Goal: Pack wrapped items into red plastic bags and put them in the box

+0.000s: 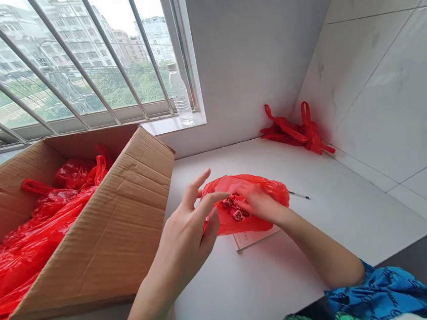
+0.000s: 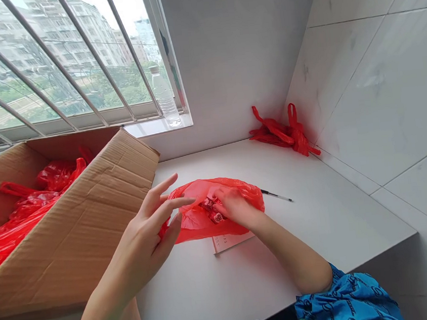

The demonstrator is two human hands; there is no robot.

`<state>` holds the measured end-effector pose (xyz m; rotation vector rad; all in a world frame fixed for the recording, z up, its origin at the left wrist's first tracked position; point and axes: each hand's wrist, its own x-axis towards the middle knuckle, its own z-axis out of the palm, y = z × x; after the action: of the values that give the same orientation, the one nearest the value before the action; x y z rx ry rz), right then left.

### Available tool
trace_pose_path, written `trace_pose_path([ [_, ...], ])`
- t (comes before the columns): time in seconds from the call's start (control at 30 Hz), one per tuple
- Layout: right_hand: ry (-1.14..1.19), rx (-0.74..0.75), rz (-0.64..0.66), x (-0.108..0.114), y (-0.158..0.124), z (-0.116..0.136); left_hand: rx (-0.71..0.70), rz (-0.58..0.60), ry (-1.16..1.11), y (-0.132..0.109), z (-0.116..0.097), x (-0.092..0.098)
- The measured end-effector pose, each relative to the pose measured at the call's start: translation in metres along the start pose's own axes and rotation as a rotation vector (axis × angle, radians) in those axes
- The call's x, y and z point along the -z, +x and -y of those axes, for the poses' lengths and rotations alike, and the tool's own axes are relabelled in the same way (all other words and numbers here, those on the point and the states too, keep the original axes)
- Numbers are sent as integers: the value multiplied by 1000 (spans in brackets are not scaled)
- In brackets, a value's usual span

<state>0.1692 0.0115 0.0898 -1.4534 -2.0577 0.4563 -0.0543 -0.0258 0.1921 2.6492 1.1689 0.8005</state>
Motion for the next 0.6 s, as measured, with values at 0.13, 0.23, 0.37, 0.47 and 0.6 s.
trace_pose_path([
  [0.13,34,18,5,-24,15,7,-4,-5,7,1,0,0],
  [0.23,91,38,-7,-36,21,8,0,-5,4,2,1,0],
  [0.37,149,54,-110,-35,19,7,3,-14,2,3,3,1],
  [0.47,76,89,-65,-21,4,10,4,-16,3,2,5,1],
  [0.6,-288,37,-14,7,-30,19,-2,-9,0,1,6,2],
])
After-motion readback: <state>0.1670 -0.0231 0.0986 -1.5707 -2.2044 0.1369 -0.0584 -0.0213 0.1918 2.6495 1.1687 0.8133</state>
